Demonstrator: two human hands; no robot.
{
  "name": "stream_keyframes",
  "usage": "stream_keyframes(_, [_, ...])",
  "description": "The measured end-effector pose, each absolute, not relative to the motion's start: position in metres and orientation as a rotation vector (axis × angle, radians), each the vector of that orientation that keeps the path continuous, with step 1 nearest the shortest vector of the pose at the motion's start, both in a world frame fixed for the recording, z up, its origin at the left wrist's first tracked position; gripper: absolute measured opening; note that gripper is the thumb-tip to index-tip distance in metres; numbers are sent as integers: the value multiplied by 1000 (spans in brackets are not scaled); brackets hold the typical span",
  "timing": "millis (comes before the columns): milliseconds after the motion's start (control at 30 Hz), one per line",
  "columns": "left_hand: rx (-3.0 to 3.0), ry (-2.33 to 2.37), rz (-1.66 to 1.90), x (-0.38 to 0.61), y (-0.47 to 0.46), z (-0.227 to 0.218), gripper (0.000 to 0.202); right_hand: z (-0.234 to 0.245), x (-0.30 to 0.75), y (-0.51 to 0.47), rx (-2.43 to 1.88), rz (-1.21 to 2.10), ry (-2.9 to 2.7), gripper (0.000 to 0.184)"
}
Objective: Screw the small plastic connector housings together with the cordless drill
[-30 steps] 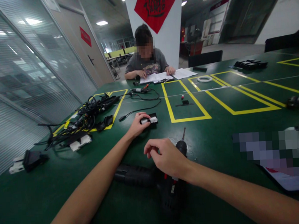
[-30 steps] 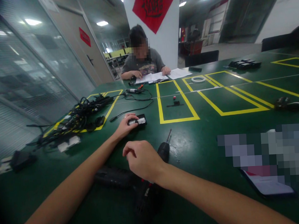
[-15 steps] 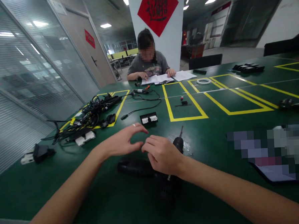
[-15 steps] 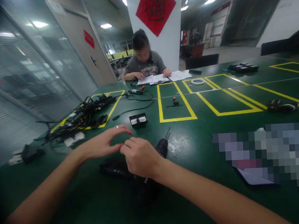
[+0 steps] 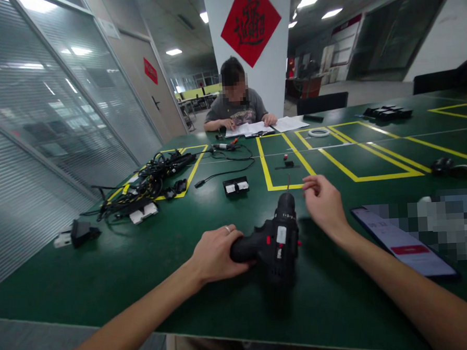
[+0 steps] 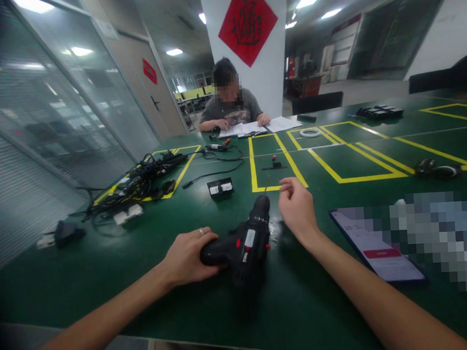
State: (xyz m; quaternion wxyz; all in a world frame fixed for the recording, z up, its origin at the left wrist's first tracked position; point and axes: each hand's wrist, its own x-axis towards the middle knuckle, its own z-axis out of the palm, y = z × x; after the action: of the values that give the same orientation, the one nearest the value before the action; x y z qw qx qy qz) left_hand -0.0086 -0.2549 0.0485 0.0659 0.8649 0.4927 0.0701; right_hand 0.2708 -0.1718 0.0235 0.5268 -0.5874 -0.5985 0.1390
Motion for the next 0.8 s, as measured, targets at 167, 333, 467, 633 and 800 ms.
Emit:
stream_keyframes(167, [2269,1404,744,43,-233,50,41,12,257,-183,-982,893,-1868,25])
stream_keyframes(333, [2062,1097,993,82,-212,61,39,21,244,-205,-695,963,-1821,38])
stream_keyframes(467, [2059,925,1031,95,-204,51,49,25,247,-211,-831,957,-1537,39])
stream_keyframes(633, [2428,652,872,88,-193,38,47,29,244,-212,-939,816,-1306,24])
stream_keyframes(800, [2739,1230,918,35,-146,34,37,40,247,-215,-1012,1011,-1292,21])
